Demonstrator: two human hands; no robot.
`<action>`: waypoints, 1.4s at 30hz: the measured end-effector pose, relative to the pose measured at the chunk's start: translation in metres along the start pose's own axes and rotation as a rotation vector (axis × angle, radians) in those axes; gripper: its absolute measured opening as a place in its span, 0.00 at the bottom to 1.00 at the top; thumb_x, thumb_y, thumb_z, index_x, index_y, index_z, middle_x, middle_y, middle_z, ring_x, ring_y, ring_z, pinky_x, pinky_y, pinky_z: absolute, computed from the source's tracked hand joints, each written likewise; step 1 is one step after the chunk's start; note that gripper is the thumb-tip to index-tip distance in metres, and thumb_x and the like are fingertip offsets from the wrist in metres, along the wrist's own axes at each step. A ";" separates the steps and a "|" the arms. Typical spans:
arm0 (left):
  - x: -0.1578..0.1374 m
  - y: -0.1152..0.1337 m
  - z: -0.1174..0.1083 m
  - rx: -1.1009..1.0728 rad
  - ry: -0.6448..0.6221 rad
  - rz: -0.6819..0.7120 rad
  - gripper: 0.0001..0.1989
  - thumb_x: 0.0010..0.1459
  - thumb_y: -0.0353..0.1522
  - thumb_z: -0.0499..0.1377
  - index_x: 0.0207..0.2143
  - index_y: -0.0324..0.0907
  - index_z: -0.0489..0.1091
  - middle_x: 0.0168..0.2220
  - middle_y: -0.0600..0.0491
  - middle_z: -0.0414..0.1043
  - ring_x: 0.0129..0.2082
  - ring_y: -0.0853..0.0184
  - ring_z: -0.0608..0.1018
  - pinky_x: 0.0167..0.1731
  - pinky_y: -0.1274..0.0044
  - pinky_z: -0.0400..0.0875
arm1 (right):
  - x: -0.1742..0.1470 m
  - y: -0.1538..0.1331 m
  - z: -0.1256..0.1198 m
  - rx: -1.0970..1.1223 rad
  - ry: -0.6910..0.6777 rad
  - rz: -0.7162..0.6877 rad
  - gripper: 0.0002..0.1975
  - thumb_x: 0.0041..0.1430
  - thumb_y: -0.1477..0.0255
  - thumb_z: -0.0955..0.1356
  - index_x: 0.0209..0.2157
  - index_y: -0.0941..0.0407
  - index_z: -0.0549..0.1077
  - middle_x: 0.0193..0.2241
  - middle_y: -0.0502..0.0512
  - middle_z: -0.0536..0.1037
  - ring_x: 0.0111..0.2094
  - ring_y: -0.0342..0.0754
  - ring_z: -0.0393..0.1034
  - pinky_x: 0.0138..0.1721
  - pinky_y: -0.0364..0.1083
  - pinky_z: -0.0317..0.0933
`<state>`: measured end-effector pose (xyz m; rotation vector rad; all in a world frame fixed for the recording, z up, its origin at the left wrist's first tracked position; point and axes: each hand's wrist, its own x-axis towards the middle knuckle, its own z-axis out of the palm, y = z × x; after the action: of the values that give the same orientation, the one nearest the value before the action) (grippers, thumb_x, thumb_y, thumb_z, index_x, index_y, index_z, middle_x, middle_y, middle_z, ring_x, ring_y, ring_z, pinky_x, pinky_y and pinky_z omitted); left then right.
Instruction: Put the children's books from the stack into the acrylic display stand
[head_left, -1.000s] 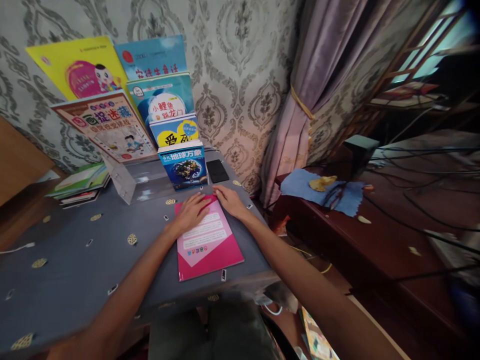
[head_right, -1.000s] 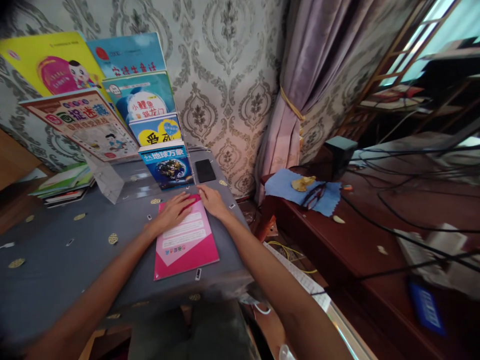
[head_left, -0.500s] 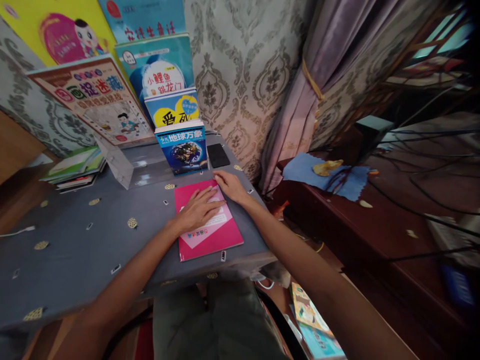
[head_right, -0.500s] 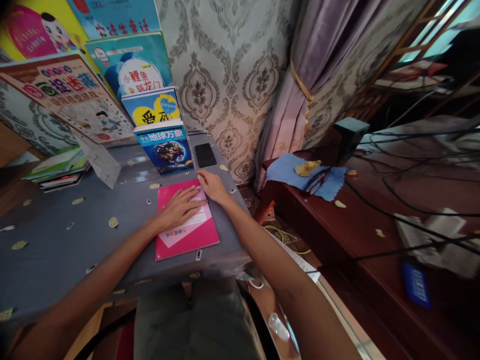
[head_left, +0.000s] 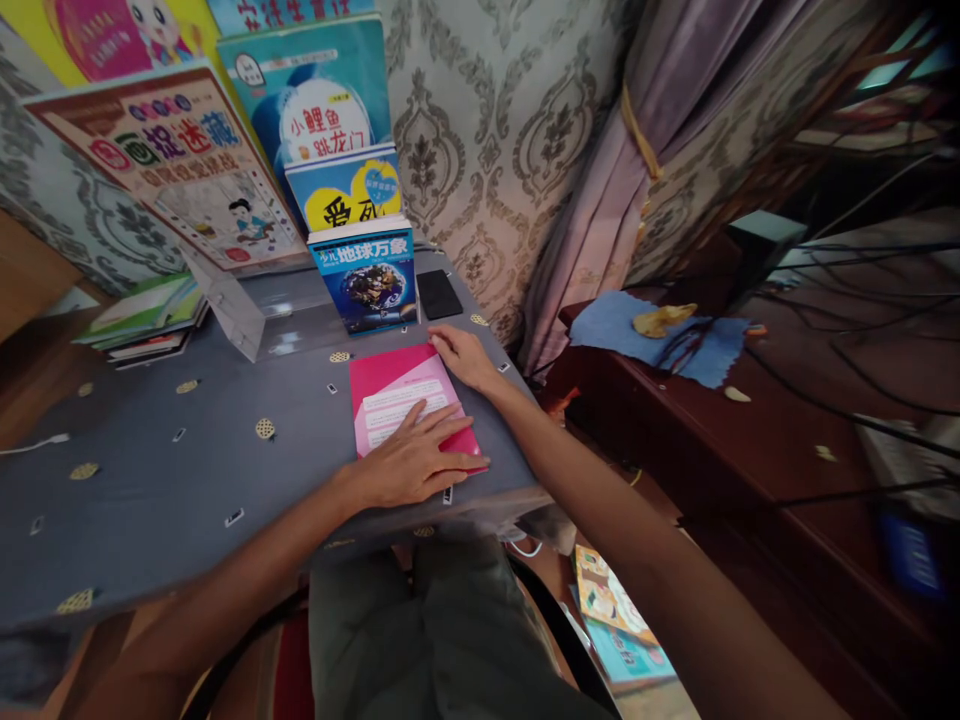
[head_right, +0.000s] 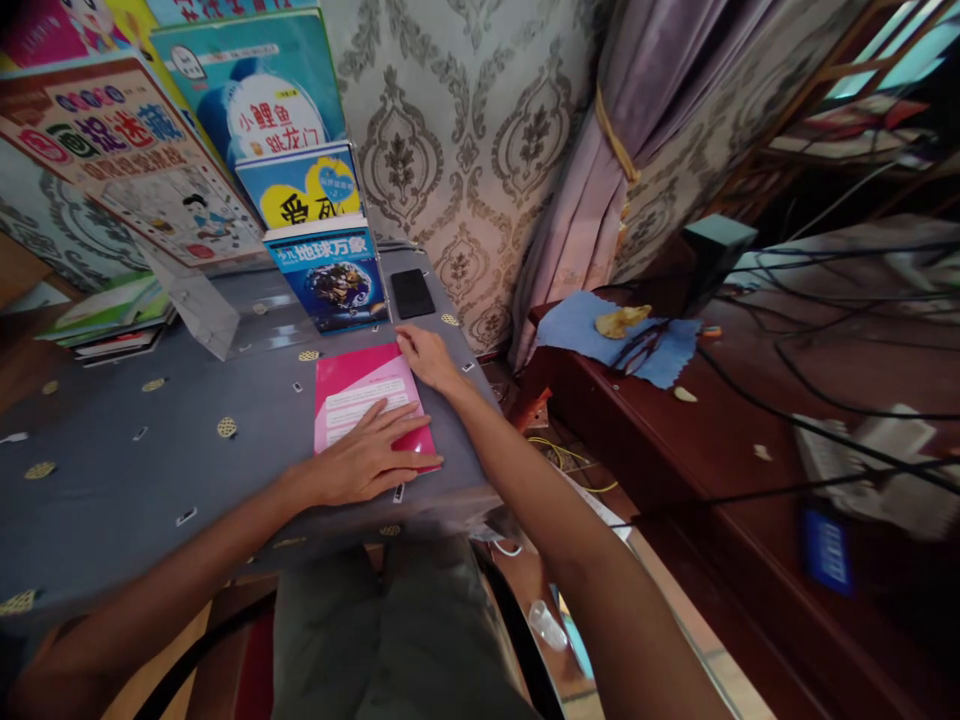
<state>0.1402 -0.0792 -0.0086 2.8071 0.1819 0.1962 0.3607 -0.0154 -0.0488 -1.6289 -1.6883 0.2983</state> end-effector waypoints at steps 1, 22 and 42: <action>-0.001 0.002 0.000 0.014 -0.012 0.001 0.18 0.69 0.40 0.51 0.59 0.60 0.69 0.68 0.52 0.59 0.71 0.55 0.55 0.68 0.50 0.44 | 0.000 0.000 0.000 0.003 0.002 -0.003 0.18 0.69 0.70 0.60 0.54 0.58 0.74 0.48 0.58 0.81 0.48 0.52 0.76 0.51 0.50 0.66; -0.107 -0.012 -0.007 0.138 0.031 -0.122 0.21 0.71 0.34 0.50 0.63 0.60 0.64 0.70 0.55 0.54 0.71 0.58 0.55 0.66 0.58 0.59 | -0.003 0.003 0.002 0.012 -0.011 -0.061 0.17 0.66 0.71 0.61 0.52 0.56 0.75 0.48 0.60 0.81 0.46 0.54 0.76 0.50 0.52 0.68; -0.140 -0.084 -0.041 0.406 0.235 -0.630 0.19 0.67 0.32 0.47 0.50 0.45 0.75 0.57 0.45 0.73 0.61 0.52 0.70 0.57 0.55 0.67 | -0.017 -0.042 -0.009 -0.235 -0.121 -0.009 0.17 0.68 0.68 0.62 0.51 0.56 0.78 0.33 0.56 0.84 0.33 0.50 0.76 0.35 0.44 0.61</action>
<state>-0.0124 -0.0087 -0.0135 2.9263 1.2591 0.3670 0.3332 -0.0406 -0.0218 -1.8031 -1.8790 0.2030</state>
